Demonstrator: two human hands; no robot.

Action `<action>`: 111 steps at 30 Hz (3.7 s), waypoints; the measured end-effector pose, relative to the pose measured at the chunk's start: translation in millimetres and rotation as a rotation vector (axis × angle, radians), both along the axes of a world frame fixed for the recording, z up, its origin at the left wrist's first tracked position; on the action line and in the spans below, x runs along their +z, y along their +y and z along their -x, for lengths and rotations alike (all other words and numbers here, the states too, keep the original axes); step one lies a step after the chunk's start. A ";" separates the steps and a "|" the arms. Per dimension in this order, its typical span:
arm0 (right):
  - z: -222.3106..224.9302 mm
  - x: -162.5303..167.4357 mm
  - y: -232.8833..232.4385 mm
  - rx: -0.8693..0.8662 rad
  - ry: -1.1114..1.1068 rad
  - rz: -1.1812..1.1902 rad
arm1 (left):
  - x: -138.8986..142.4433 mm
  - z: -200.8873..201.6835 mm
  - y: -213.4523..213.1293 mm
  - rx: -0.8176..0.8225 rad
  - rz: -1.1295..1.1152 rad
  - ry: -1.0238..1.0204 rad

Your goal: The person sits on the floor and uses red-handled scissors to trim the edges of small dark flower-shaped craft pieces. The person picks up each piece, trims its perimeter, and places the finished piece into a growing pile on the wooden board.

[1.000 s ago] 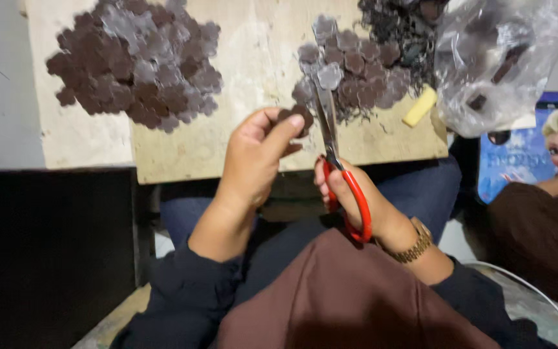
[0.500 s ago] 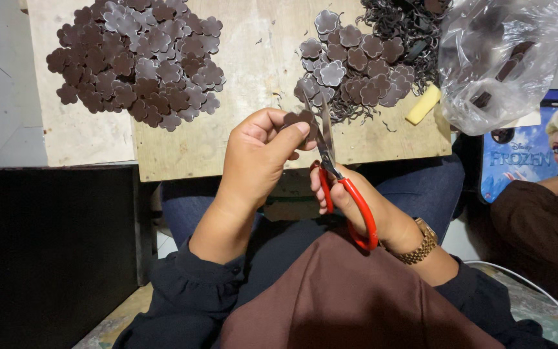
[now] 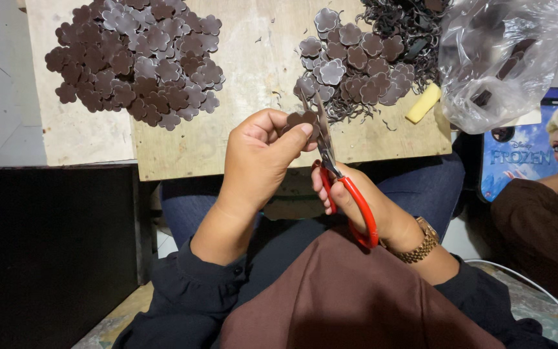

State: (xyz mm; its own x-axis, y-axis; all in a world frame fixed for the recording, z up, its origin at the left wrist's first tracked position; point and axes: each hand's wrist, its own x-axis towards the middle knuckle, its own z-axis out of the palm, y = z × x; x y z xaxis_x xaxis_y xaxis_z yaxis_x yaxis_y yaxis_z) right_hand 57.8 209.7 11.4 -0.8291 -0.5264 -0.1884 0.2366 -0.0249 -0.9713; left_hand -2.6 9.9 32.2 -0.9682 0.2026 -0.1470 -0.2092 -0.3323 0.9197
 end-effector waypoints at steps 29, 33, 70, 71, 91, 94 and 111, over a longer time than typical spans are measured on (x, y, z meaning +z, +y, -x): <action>0.6 -2.4 -1.2 -0.033 0.049 -0.012 | -0.2 -0.1 0.7 0.013 -0.024 0.008; -0.3 -3.6 -1.4 -0.029 0.019 0.018 | -2.4 -0.8 2.0 0.016 -0.039 0.021; 3.3 -0.6 -0.4 0.002 -0.083 0.193 | -1.8 -2.4 6.5 -0.015 -0.035 0.033; 3.2 -0.7 -0.5 0.005 -0.088 0.197 | -1.7 -2.5 6.5 -0.013 -0.036 0.030; 4.7 -2.8 2.5 0.030 -0.010 0.095 | -1.5 -0.7 4.0 0.032 -0.147 0.052; 4.2 -4.3 2.6 0.016 -0.017 0.100 | -1.6 -0.8 3.8 0.040 -0.140 0.056; 6.3 -1.3 -1.1 0.055 -0.101 0.199 | 0.6 0.6 -2.8 0.043 -0.071 0.039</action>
